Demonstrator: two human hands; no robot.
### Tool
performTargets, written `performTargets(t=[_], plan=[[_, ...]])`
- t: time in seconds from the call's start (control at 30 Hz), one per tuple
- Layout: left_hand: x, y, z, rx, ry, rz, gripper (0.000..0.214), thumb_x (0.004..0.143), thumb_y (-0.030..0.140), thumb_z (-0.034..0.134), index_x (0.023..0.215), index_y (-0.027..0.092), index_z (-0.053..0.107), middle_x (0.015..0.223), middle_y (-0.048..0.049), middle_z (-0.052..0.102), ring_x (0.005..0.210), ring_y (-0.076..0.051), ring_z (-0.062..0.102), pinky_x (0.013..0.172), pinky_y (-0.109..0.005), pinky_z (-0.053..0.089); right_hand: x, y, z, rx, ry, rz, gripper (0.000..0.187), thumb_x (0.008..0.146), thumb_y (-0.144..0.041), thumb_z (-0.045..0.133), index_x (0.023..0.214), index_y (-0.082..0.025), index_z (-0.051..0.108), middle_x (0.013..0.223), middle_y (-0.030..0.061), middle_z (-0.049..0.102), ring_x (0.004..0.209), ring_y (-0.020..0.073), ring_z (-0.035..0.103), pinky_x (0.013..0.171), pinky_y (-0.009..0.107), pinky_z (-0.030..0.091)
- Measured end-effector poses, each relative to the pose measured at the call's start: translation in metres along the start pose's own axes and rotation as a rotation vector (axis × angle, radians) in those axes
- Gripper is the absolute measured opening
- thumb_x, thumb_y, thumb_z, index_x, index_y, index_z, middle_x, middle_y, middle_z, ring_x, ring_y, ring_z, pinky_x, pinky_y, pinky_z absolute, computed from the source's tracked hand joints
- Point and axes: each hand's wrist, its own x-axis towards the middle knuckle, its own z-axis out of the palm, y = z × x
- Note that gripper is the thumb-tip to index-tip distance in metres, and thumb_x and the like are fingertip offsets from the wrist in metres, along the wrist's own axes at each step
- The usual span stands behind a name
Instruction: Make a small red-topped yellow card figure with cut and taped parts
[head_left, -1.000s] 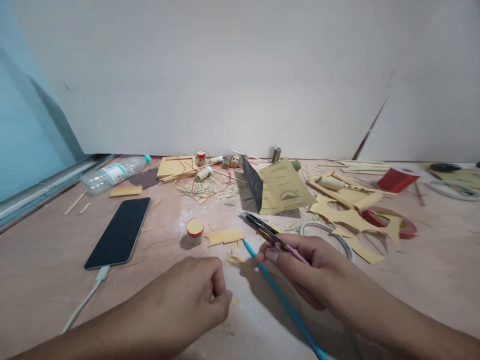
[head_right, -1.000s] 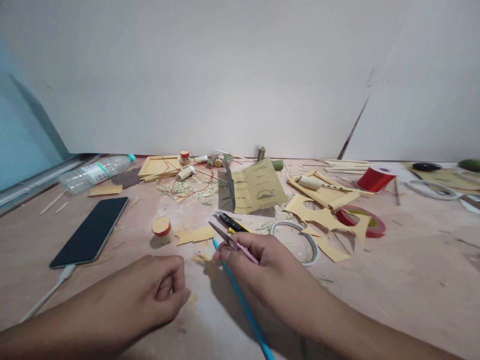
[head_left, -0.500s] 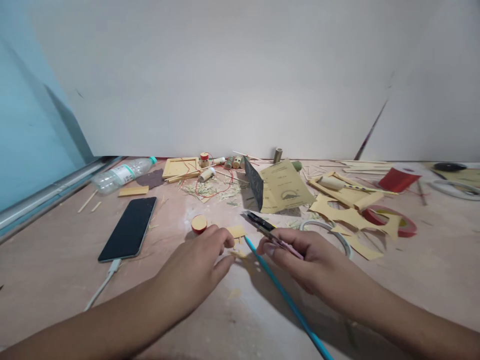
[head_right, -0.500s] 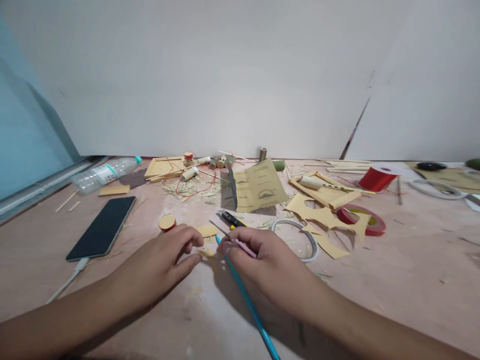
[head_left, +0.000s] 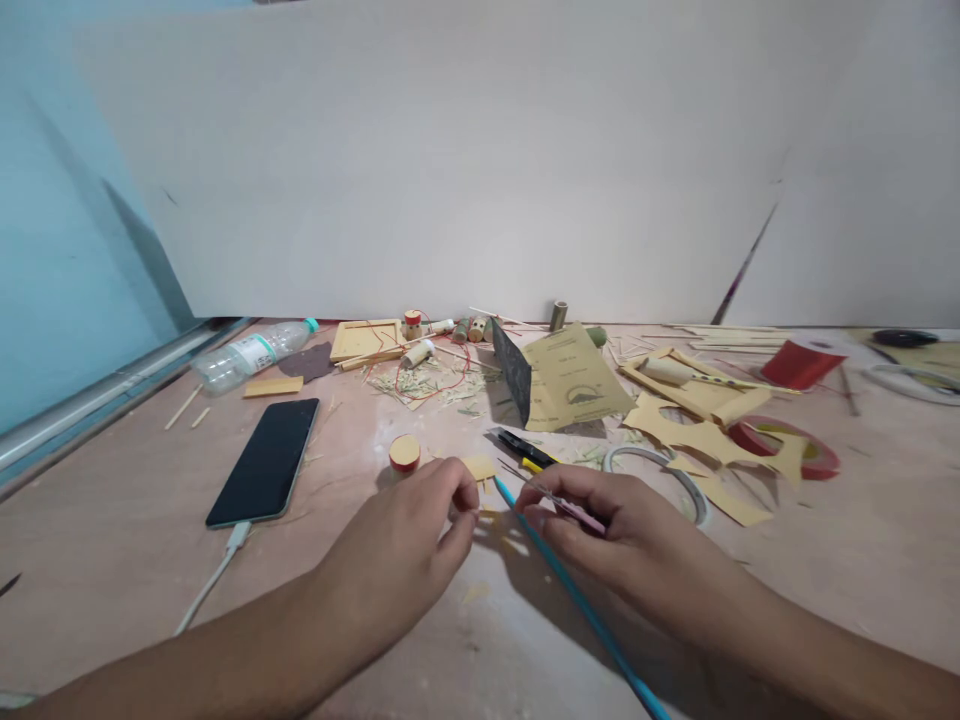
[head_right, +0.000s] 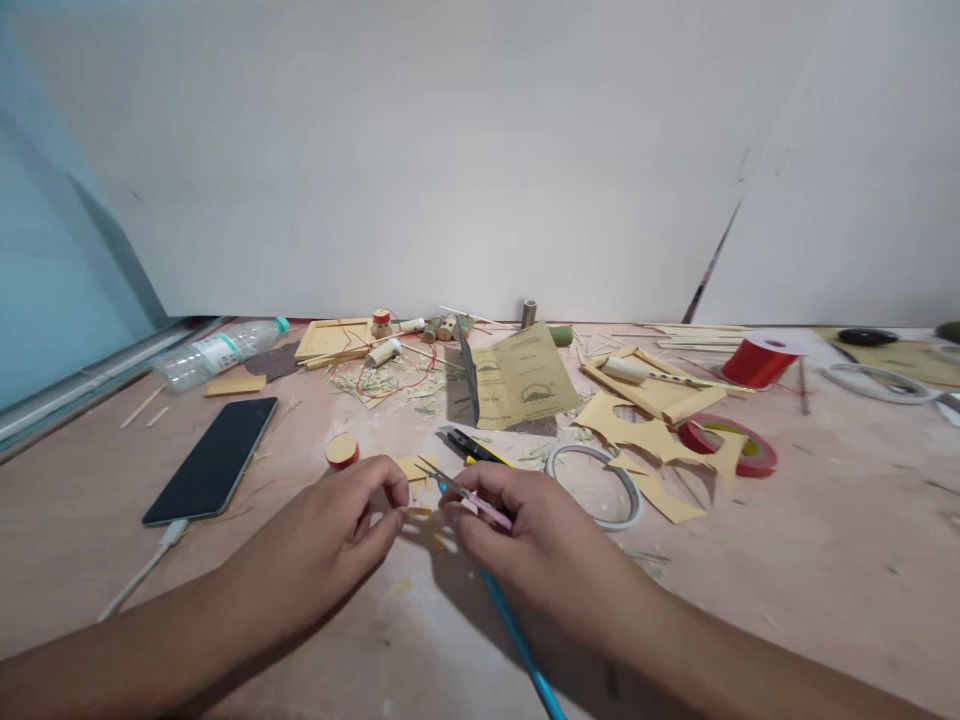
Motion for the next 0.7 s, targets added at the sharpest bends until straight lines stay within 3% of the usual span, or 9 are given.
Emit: performTargets(t=[0.1, 0.23, 0.33, 0.57, 0.7], plan=[[-0.0030, 0.0077, -0.0036, -0.123, -0.013, -0.016, 0.008, 0.103, 0.027, 0.055, 0.102, 0.023, 0.062, 0.074, 0.0050, 0.058, 0.064, -0.016, 0.053, 0.061, -0.028, 0.035, 0.0002, -0.0014, 0.0020, 0.049, -0.003, 0.043, 0.019, 0.093, -0.041, 0.068, 0.096, -0.022, 0.071, 0.069, -0.0044, 0.053, 0.066, 0.0173, 0.048, 0.059, 0.026, 0.035], [-0.0065, 0.0082, -0.0015, -0.480, -0.091, -0.080, 0.021, 0.103, 0.046, 0.062, 0.103, 0.025, 0.061, 0.066, 0.0096, 0.049, 0.055, -0.011, 0.044, 0.050, -0.022, 0.033, 0.0002, -0.0045, 0.0013, 0.123, -0.029, 0.058, 0.027, 0.091, -0.047, 0.073, 0.083, -0.022, 0.066, 0.067, -0.0051, 0.047, 0.062, 0.0151, 0.040, 0.056, 0.025, 0.031], [-0.0075, 0.0038, 0.0034, -0.654, -0.158, -0.113, 0.028, 0.101, 0.051, 0.065, 0.109, 0.025, 0.062, 0.065, 0.0098, 0.048, 0.054, -0.011, 0.043, 0.047, -0.020, 0.035, -0.0009, -0.0068, -0.0012, 0.159, -0.032, 0.098, 0.032, 0.088, -0.049, 0.078, 0.079, -0.022, 0.063, 0.063, -0.0074, 0.040, 0.056, 0.0125, 0.032, 0.049, 0.025, 0.025], [-0.0051, 0.0052, 0.0010, -0.507, -0.200, -0.006, 0.013, 0.098, 0.031, 0.070, 0.093, 0.019, 0.070, 0.080, 0.0053, 0.056, 0.068, -0.010, 0.046, 0.060, -0.022, 0.035, -0.0040, -0.0063, -0.0015, 0.230, -0.116, 0.107, 0.029, 0.093, -0.042, 0.077, 0.080, -0.021, 0.062, 0.062, -0.0085, 0.037, 0.055, 0.0107, 0.029, 0.047, 0.024, 0.022], [-0.0062, 0.0060, -0.0010, -0.470, -0.241, 0.038, 0.019, 0.099, 0.033, 0.070, 0.087, 0.018, 0.070, 0.083, 0.0045, 0.056, 0.073, -0.011, 0.049, 0.065, -0.024, 0.038, -0.0070, -0.0058, 0.0003, 0.268, -0.136, 0.091, 0.035, 0.095, -0.047, 0.078, 0.079, -0.020, 0.061, 0.064, -0.0081, 0.041, 0.056, 0.0098, 0.031, 0.048, 0.023, 0.025]])
